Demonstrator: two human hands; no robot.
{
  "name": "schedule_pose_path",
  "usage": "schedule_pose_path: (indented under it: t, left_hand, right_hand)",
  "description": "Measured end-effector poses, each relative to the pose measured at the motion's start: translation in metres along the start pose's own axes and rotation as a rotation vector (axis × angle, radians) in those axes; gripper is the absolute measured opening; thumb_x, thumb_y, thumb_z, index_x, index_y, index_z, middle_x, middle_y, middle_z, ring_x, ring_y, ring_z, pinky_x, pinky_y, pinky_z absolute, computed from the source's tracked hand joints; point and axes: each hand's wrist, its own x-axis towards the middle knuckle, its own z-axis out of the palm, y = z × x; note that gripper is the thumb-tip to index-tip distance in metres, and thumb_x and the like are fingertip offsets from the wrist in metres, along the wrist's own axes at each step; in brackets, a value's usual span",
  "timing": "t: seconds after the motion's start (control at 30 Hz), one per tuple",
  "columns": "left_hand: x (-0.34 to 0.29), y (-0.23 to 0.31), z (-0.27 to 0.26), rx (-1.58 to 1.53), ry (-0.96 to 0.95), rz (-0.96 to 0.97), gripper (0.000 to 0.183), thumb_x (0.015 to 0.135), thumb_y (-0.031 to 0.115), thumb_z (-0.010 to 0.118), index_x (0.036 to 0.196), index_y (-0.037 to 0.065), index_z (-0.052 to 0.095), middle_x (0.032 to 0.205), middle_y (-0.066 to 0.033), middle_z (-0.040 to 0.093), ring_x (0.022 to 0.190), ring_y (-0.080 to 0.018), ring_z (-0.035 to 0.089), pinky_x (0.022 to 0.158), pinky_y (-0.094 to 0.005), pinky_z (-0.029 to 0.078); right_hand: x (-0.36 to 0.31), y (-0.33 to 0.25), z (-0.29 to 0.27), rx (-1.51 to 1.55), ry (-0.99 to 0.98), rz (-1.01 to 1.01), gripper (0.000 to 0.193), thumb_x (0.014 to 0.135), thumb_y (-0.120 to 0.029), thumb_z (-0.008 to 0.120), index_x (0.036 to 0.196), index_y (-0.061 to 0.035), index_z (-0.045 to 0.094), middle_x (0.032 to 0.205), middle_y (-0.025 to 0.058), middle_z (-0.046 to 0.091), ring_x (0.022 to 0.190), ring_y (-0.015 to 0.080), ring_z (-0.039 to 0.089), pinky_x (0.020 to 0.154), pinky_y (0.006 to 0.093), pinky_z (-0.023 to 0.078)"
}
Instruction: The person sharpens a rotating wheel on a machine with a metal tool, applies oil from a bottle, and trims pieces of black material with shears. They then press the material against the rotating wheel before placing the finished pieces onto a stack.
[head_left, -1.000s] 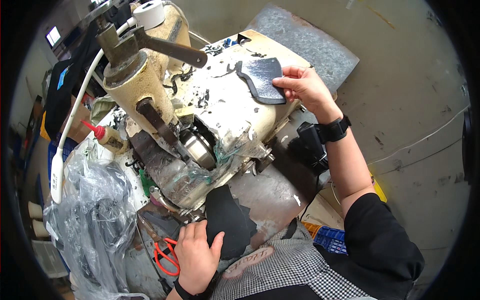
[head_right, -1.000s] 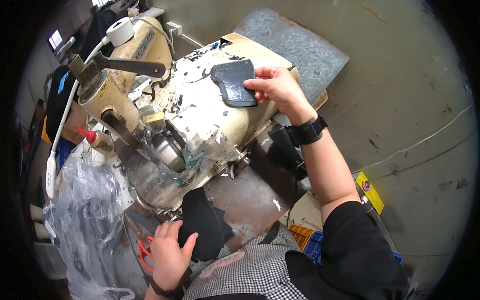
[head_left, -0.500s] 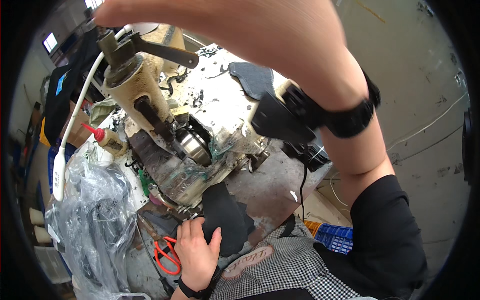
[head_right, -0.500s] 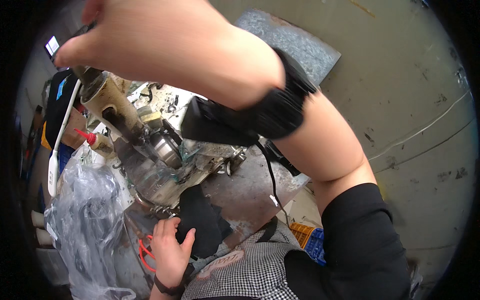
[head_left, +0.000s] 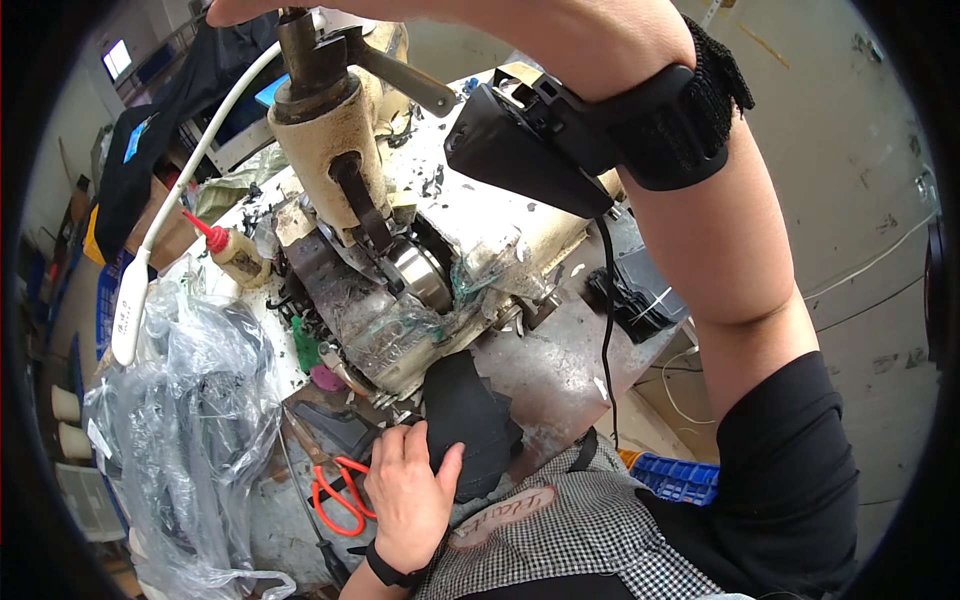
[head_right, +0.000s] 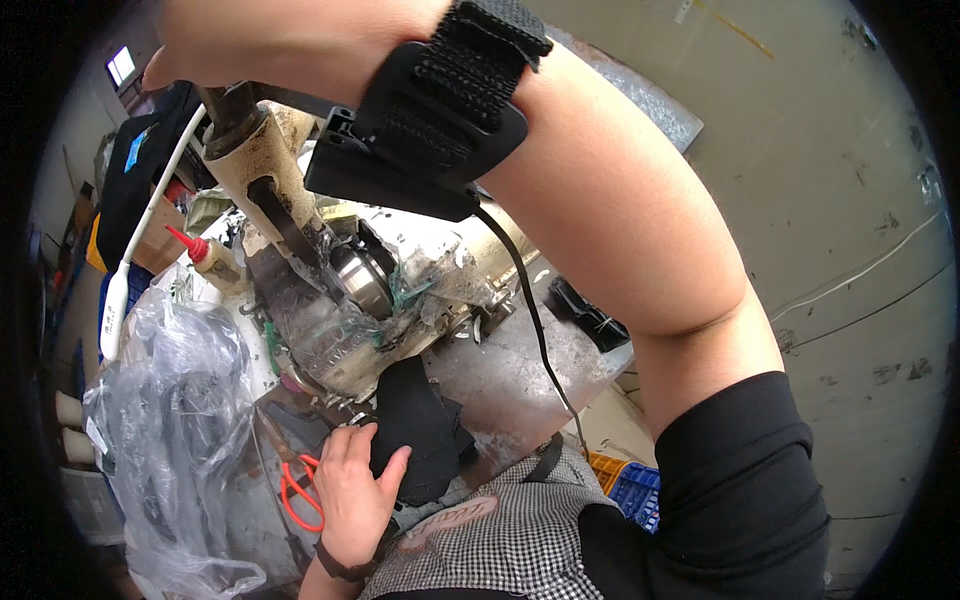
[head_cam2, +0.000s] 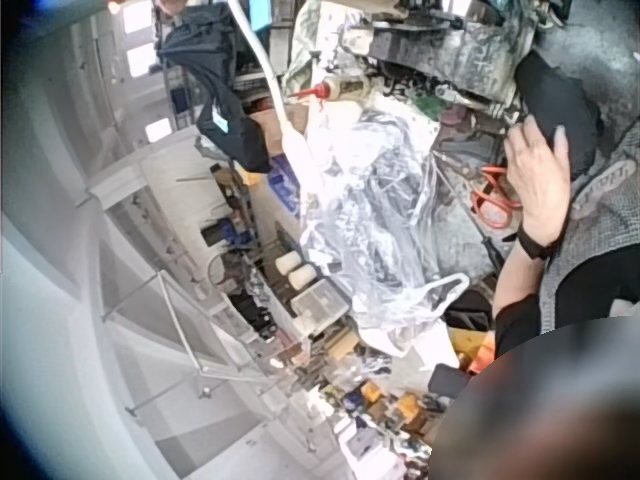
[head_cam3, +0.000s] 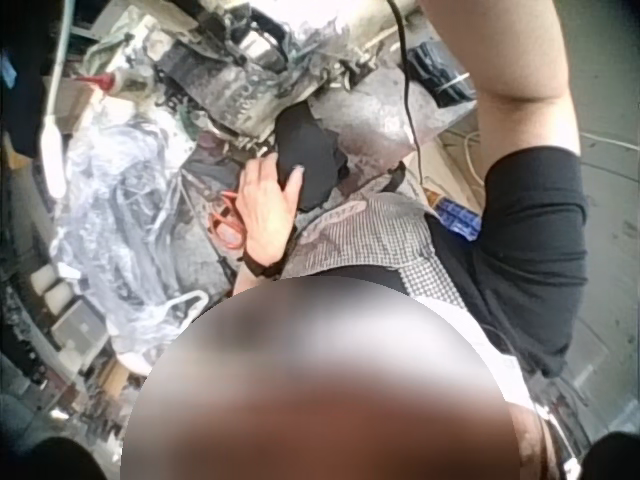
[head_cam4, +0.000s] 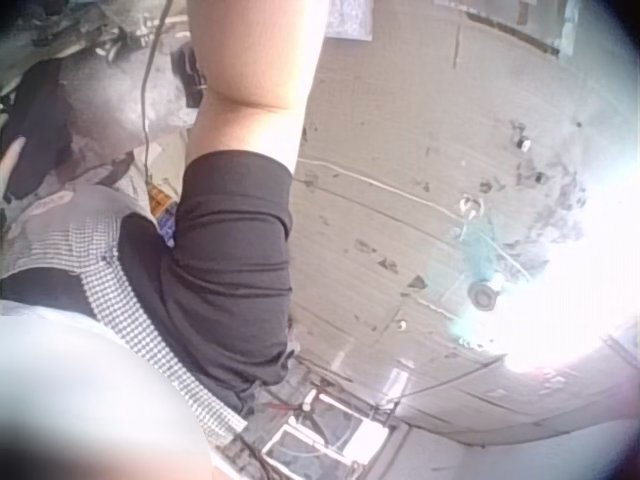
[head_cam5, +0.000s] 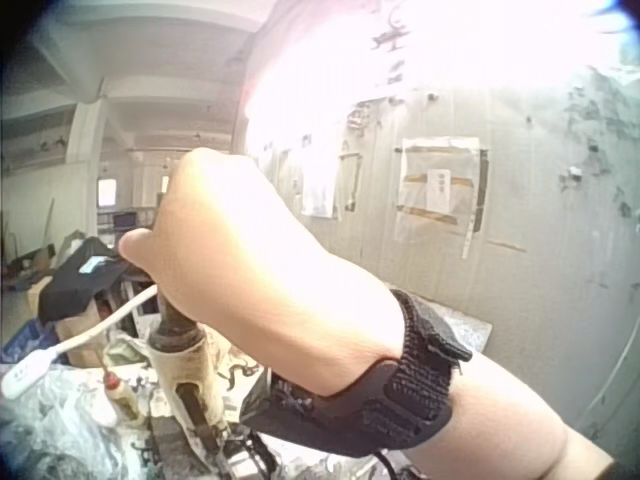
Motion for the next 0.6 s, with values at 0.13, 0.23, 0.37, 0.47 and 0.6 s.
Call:
schedule_pose_path:
  t: [0.13, 0.23, 0.37, 0.47, 0.6]
  left_hand:
    - [0.0, 0.002, -0.001, 0.016, -0.036, 0.011, 0.053, 0.07, 0.032, 0.079, 0.104, -0.005, 0.063, 0.103, -0.0175, 0.06, 0.097, -0.0358, 0.057, 0.082, -0.0428, 0.047]
    - [-0.001, 0.001, 0.0, 0.004, -0.044, 0.008, 0.052, 0.07, 0.033, 0.078, 0.104, -0.005, 0.063, 0.103, -0.0178, 0.06, 0.097, -0.0361, 0.057, 0.082, -0.043, 0.047]
    - [-0.004, -0.003, 0.003, 0.036, -0.034, 0.048, 0.049, 0.073, 0.03, 0.077, 0.106, -0.004, 0.062, 0.103, -0.014, 0.058, 0.096, -0.0322, 0.056, 0.078, -0.0408, 0.049]
    - [-0.003, -0.003, 0.004, 0.031, -0.044, 0.035, 0.048, 0.074, 0.029, 0.076, 0.105, -0.004, 0.062, 0.103, -0.014, 0.058, 0.097, -0.0324, 0.056, 0.079, -0.0407, 0.049]
    - [-0.005, -0.003, 0.003, 0.012, -0.033, 0.023, 0.044, 0.075, 0.027, 0.076, 0.105, -0.003, 0.061, 0.104, -0.0139, 0.058, 0.096, -0.0322, 0.057, 0.078, -0.0406, 0.049]
  right_hand:
    - [0.022, -0.051, 0.041, -0.631, 0.151, 0.564, 0.029, 0.083, -0.014, 0.063, 0.078, 0.0146, 0.061, 0.064, 0.0251, 0.062, 0.064, 0.0312, 0.067, 0.058, 0.0364, 0.053]
    - [0.01, 0.007, 0.003, 0.053, -0.015, 0.03, 0.028, 0.082, -0.014, 0.063, 0.077, 0.014, 0.062, 0.065, 0.025, 0.063, 0.064, 0.0315, 0.068, 0.06, 0.0372, 0.054]
    - [0.012, 0.012, 0.009, -0.025, 0.022, -0.037, 0.031, 0.081, -0.017, 0.065, 0.072, 0.0124, 0.064, 0.063, 0.0225, 0.063, 0.062, 0.0284, 0.067, 0.061, 0.0373, 0.053]
    - [0.005, 0.007, 0.005, -0.094, -0.01, 0.001, 0.034, 0.082, -0.02, 0.065, 0.072, 0.0124, 0.064, 0.061, 0.0209, 0.062, 0.059, 0.0271, 0.065, 0.058, 0.0369, 0.051]
    - [0.01, -0.015, 0.024, -0.22, 0.066, 0.273, 0.037, 0.085, -0.026, 0.067, 0.073, 0.0092, 0.066, 0.058, 0.0183, 0.06, 0.054, 0.0249, 0.062, 0.055, 0.0365, 0.05]
